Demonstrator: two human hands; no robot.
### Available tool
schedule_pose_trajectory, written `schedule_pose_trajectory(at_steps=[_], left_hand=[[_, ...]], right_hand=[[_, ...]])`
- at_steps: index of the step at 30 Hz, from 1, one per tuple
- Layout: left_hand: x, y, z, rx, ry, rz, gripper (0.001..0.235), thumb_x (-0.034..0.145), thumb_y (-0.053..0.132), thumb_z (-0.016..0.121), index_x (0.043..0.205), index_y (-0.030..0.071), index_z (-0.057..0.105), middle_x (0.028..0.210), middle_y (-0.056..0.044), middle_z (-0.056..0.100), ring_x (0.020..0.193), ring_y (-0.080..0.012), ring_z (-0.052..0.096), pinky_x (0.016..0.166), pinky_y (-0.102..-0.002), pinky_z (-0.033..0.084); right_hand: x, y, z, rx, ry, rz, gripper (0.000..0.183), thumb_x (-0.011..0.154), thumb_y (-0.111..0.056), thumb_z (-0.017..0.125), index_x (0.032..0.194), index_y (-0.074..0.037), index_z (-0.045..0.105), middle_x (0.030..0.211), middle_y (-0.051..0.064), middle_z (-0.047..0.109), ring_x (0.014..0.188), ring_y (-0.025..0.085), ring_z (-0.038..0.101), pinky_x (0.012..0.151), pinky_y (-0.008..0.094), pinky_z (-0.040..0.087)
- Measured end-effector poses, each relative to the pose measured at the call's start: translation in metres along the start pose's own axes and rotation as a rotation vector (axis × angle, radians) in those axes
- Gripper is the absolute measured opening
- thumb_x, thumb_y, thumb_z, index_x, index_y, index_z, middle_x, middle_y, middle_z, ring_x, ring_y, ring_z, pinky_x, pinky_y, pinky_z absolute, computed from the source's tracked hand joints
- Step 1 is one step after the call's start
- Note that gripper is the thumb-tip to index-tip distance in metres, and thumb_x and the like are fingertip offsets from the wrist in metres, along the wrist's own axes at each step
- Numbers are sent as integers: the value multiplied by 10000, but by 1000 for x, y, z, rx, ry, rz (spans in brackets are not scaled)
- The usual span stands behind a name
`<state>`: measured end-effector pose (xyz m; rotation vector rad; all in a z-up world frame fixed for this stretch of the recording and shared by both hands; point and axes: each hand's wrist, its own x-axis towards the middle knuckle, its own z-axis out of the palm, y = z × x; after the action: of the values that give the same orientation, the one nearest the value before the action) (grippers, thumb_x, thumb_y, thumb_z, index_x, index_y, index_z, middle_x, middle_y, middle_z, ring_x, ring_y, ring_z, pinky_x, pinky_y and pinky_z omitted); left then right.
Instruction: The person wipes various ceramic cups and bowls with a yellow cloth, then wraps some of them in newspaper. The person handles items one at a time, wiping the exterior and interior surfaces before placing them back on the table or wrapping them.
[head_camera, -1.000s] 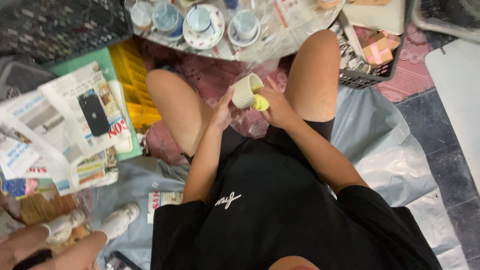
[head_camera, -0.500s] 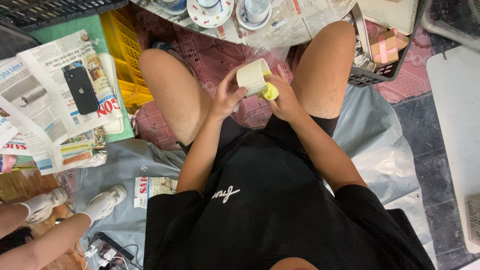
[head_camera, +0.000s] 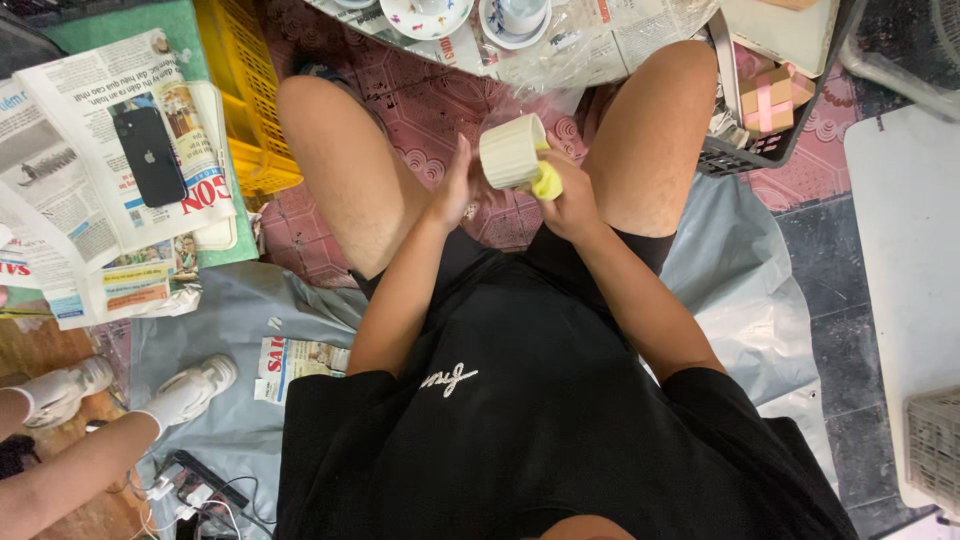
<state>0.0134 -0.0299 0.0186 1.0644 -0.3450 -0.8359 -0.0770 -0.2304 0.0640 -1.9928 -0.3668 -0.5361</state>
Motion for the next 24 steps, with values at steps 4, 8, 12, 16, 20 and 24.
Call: schedule_pose_trajectory(at_steps=[4, 8, 12, 16, 20, 24], left_hand=[[-3, 1, -9, -200, -73, -142, 898, 1031, 776, 330, 1356, -13, 609, 865, -109, 719, 565, -114, 651, 402, -200, 411], [-3, 5, -7, -280, -67, -217, 763, 1001, 670, 484, 1411, 28, 532, 1023, -130, 737, 724, -131, 684, 449, -201, 413], [-5, 0, -10, -171, -40, -125, 746, 991, 572, 619, 1480, 24, 484, 1133, -95, 681, 860, -133, 664, 619, -241, 506], [-1, -3, -8, -38, 51, -13, 799, 954, 486, 722, 1544, 36, 427, 1208, -81, 647, 977, -121, 633, 752, -257, 525], [-4, 14, 10, 109, 58, 162, 806, 927, 370, 785, 1558, 52, 398, 1367, -104, 606, 1156, -171, 619, 912, -319, 537], [-14, 43, 33, 356, 50, 380, 801, 914, 228, 840, 1565, 45, 410, 1464, -127, 587, 1346, -205, 591, 1150, -358, 488]], right_hand=[[4, -2, 2, -144, -64, -120, 178, 894, -75, 754, 1043, -28, 668, 1054, 122, 694, 1068, 308, 680, 1209, 548, 320], [2, 2, 1, -124, -53, -103, 183, 878, -32, 712, 1057, -35, 676, 1089, 124, 697, 1079, 292, 675, 1191, 507, 284], [3, 1, -4, -121, -65, -48, 181, 878, -15, 695, 1055, -48, 670, 1084, 98, 700, 1093, 284, 680, 1123, 462, 342], [8, -5, -6, -85, -54, 6, 203, 896, -39, 730, 1091, -37, 672, 1096, 107, 696, 1065, 283, 672, 1068, 421, 362], [10, -7, -8, -43, -53, 38, 151, 920, -46, 745, 1056, -36, 680, 1036, 103, 690, 989, 274, 662, 1012, 402, 404], [5, 4, -7, 26, 1, 135, 173, 957, -88, 757, 1084, -7, 671, 1016, 113, 689, 970, 282, 637, 897, 384, 490]])
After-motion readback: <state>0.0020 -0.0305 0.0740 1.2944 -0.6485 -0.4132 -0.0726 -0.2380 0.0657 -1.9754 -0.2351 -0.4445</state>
